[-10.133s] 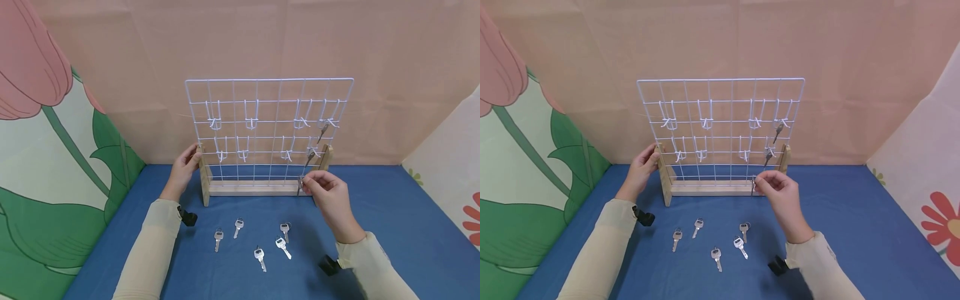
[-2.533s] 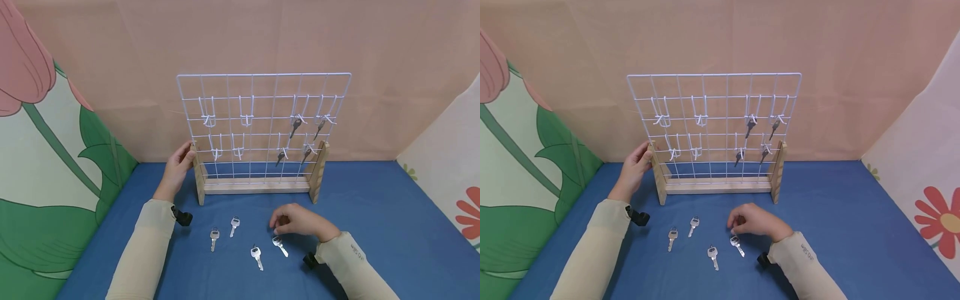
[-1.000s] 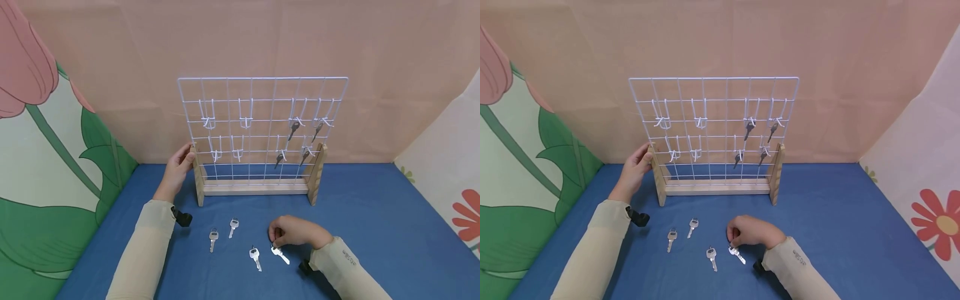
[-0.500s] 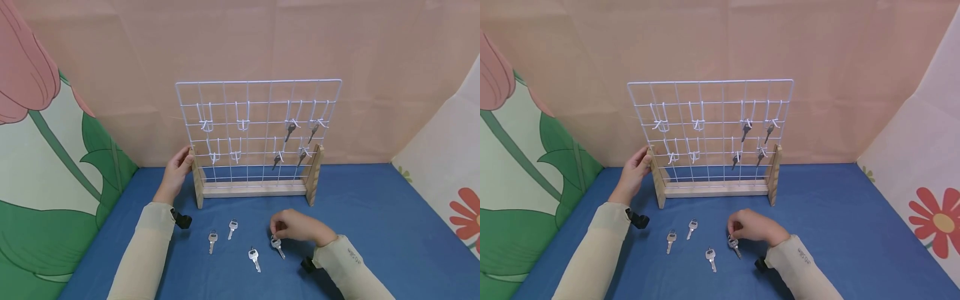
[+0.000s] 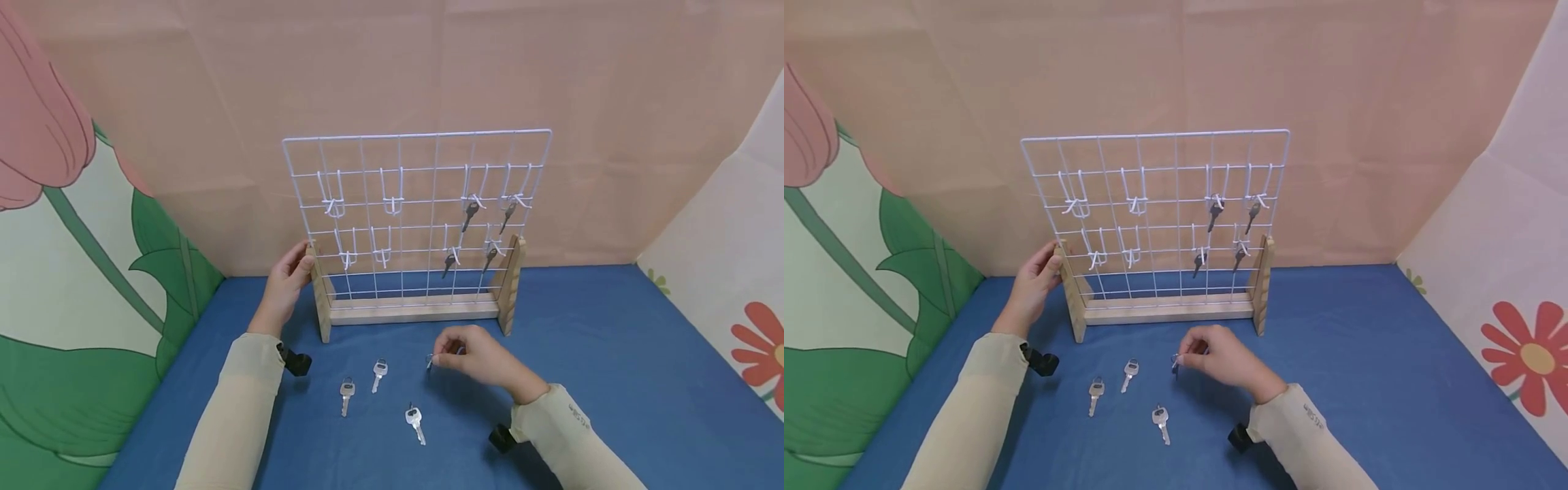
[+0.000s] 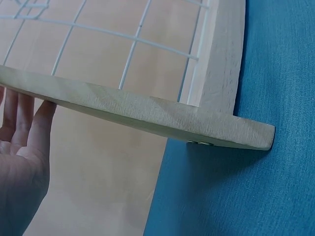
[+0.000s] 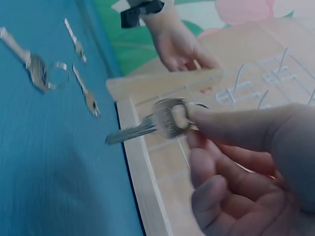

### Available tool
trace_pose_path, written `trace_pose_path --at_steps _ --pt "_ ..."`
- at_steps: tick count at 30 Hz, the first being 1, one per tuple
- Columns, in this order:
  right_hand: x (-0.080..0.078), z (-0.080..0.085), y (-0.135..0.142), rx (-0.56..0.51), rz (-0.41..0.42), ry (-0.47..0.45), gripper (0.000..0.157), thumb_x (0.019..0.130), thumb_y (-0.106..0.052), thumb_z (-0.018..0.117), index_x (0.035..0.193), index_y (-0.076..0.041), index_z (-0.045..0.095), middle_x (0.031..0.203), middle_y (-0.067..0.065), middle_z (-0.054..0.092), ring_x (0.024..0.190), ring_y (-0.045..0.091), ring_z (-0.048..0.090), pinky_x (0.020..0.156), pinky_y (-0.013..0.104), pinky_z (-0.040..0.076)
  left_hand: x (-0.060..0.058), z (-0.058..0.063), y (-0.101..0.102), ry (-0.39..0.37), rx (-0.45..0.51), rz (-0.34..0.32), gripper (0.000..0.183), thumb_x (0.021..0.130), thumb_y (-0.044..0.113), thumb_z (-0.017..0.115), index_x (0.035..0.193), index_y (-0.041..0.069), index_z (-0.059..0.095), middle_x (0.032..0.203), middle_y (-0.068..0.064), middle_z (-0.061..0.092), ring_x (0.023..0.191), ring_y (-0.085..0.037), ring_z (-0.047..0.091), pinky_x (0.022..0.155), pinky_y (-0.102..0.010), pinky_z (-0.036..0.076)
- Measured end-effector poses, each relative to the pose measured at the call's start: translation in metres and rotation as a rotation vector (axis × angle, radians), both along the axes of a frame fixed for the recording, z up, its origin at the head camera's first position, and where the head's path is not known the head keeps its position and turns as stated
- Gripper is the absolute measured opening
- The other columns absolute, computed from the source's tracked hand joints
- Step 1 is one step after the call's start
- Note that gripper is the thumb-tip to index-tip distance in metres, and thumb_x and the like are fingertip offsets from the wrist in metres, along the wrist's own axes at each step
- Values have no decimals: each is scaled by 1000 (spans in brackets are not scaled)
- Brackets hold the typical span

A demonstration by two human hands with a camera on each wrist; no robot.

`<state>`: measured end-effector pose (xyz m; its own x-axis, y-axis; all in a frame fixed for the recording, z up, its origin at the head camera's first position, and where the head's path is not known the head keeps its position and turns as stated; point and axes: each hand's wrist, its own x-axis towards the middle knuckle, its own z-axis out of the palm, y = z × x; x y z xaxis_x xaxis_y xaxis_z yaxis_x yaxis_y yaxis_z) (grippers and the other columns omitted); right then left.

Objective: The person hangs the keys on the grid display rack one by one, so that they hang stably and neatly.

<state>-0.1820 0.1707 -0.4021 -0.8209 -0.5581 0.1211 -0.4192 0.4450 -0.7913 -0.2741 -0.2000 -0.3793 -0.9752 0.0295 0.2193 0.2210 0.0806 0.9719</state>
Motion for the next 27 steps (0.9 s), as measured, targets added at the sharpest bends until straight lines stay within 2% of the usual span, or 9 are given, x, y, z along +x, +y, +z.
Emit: trace_pose_path --at_steps 6,12,20,27 --pt "2 9 -8 -200 -151 -78 9 95 -14 73 95 -6 71 81 6 64 69 18 57 59 29 50 1 -2 1 -2 -3 1 65 104 38 54 159 10 33 154 -18 41 141 -36 41 111 -41 40" --pt "-1 32 -19 -419 -199 -150 15 97 -14 71 99 1 69 79 11 63 67 22 57 61 28 52 0 -1 1 -3 3 6 62 105 35 53 159 11 34 153 -17 42 139 -35 42 111 -42 40" --pt "-5 62 -40 -570 -228 -59 17 97 -19 71 100 -2 71 81 13 64 70 22 59 67 30 56 1 0 3 -4 19 -7 59 106 28 51 158 8 34 153 -19 42 140 -37 42 112 -42 39" --pt "-14 86 -67 -646 -239 101 16 99 -16 69 102 0 69 81 10 63 72 25 59 66 29 56 0 0 0 -10 13 5 61 105 32 52 159 9 34 153 -17 42 137 -29 45 112 -42 40"
